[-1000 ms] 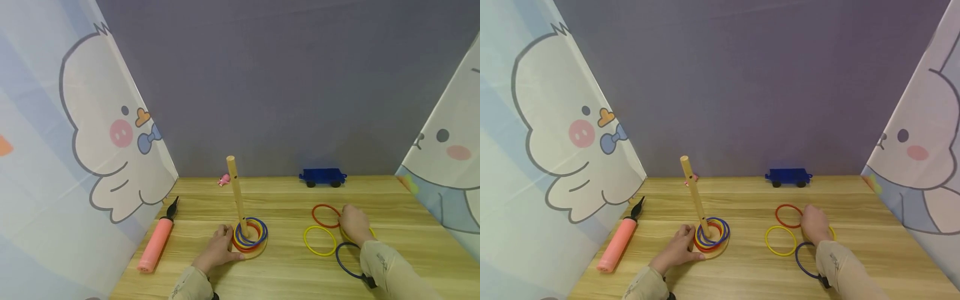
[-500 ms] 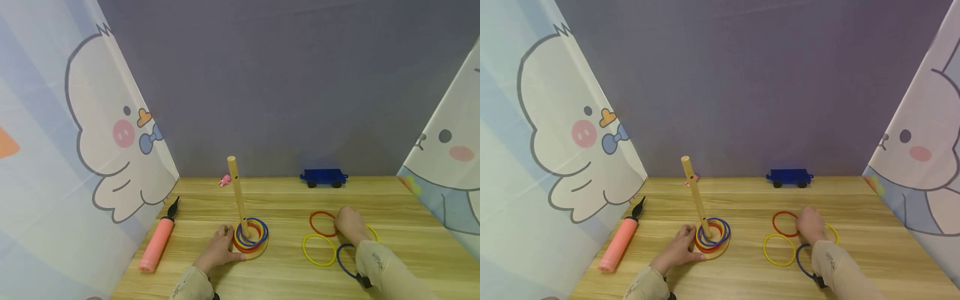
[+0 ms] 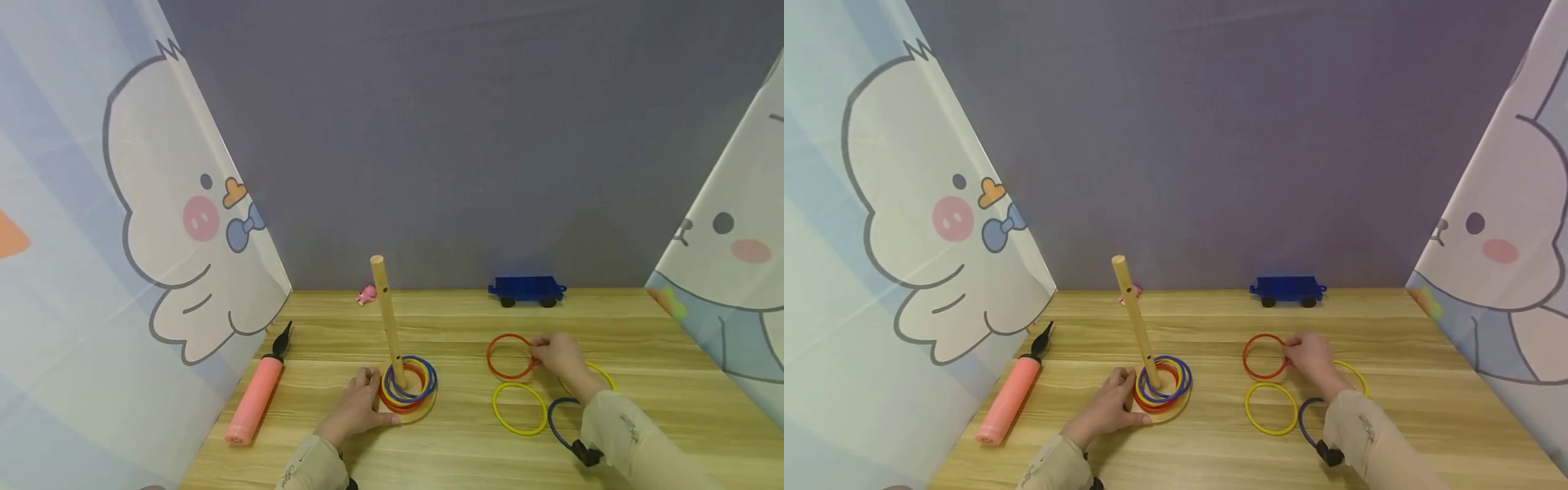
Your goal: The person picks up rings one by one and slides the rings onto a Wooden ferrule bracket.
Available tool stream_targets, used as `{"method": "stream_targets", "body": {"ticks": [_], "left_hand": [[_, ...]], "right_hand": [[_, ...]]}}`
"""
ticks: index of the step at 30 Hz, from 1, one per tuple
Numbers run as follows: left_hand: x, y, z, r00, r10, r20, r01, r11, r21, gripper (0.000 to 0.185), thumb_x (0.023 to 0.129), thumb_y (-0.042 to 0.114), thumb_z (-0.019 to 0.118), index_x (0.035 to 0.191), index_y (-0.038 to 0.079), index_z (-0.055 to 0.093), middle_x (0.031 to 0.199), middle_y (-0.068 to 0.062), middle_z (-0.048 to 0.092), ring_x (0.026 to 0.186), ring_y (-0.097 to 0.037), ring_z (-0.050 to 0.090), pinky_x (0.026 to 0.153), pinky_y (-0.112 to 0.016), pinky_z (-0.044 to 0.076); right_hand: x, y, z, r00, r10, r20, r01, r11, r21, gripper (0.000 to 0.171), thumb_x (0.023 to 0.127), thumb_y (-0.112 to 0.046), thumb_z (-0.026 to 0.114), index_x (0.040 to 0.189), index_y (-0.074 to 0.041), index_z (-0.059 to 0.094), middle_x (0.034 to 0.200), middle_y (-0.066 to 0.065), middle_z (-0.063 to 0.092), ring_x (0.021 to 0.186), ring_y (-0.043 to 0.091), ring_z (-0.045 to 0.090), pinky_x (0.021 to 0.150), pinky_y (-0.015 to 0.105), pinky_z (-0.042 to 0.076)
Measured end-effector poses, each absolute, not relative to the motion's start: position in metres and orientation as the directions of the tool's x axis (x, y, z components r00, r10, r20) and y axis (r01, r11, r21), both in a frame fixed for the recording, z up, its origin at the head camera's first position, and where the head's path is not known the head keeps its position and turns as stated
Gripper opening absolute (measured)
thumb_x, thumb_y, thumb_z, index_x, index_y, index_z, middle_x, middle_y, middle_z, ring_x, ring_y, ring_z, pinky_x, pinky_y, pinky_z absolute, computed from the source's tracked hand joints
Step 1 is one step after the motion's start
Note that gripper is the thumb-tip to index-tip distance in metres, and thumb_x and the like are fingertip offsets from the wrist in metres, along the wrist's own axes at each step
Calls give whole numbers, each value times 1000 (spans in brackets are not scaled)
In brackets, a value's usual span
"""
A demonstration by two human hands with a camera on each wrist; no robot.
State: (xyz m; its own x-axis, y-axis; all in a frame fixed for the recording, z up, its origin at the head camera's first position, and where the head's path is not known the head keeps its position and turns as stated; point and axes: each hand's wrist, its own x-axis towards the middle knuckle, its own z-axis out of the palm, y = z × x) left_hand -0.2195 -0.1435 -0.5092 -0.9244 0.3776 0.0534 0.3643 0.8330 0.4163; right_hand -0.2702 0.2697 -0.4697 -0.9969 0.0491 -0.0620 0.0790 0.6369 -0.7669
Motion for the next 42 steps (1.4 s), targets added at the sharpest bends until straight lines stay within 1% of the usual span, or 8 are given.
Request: {"method": "stream_targets", "body": {"ticks": [2, 6, 14, 20, 24, 30, 38, 42], "left_hand": [[-219, -144, -509, -924, 379, 59, 367, 829, 423, 109, 70, 55, 81, 143, -13, 37, 131, -25, 40, 118, -43, 43, 95, -57, 39], [-219, -144, -509, -923, 379, 58, 367, 827, 426, 109, 70, 55, 81, 143, -13, 37, 131, -24, 40, 119, -43, 43, 95, -57, 39], [-220, -144, -509, -926, 375, 51, 360, 832, 421, 109, 70, 57, 80, 143, -12, 37, 132, -24, 39, 119, -42, 42, 96, -55, 38], [-219, -143, -511, -927, 372, 49, 357, 838, 413, 109, 69, 57, 80, 143, -11, 38, 132, -23, 39, 119, -43, 42, 97, -55, 38], [-219, -144, -511, -927, 372, 50, 359, 836, 416, 109, 69, 57, 81, 143, -12, 38, 132, -24, 39, 120, -44, 42, 97, -56, 38], [-219, -144, -509, -926, 373, 60, 362, 832, 419, 109, 69, 56, 81, 142, -13, 39, 132, -24, 40, 120, -44, 42, 98, -56, 38], [-215, -143, -505, -926, 373, 56, 361, 832, 422, 109, 69, 55, 82, 142, -13, 38, 131, -24, 40, 118, -42, 43, 96, -55, 39], [-216, -143, -506, -924, 377, 57, 366, 835, 411, 110, 69, 56, 81, 142, -13, 38, 131, -24, 40, 117, -42, 43, 96, -55, 39]], "right_hand": [[-268, 264, -466, -993, 39, -113, 117, 522, -845, 28, 94, -3, 59, 115, 15, 61, 96, 24, 66, 70, 23, 67, 68, 41, 57], [-261, 253, -457, -989, -20, -144, 127, 366, -922, 36, 94, -3, 60, 123, 17, 56, 99, 24, 65, 72, 18, 64, 72, 42, 56], [-245, 231, -435, -976, -138, -166, 132, 227, -965, 40, 96, -4, 60, 131, 14, 52, 94, 10, 66, 77, 18, 65, 74, 37, 57], [-235, 214, -419, -969, -200, -144, 113, 162, -980, 37, 95, -7, 62, 127, 11, 57, 89, 8, 67, 73, 18, 67, 68, 31, 57], [-227, 203, -407, -959, -249, -136, 110, 116, -987, 37, 95, -8, 64, 126, 10, 58, 90, 8, 67, 73, 17, 67, 68, 30, 57], [-218, 189, -393, -941, -325, -95, 73, 79, -994, 39, 95, -11, 64, 126, 11, 57, 90, 6, 67, 75, 14, 66, 70, 28, 56], [-209, 171, -372, -935, -350, -53, 34, 61, -998, 40, 94, -14, 66, 125, 10, 59, 87, 6, 65, 73, 13, 65, 70, 29, 56], [-207, 164, -361, -933, -357, -42, 29, 40, -999, 38, 94, -12, 66, 124, 11, 58, 89, 6, 65, 74, 13, 65, 71, 28, 56]]}}
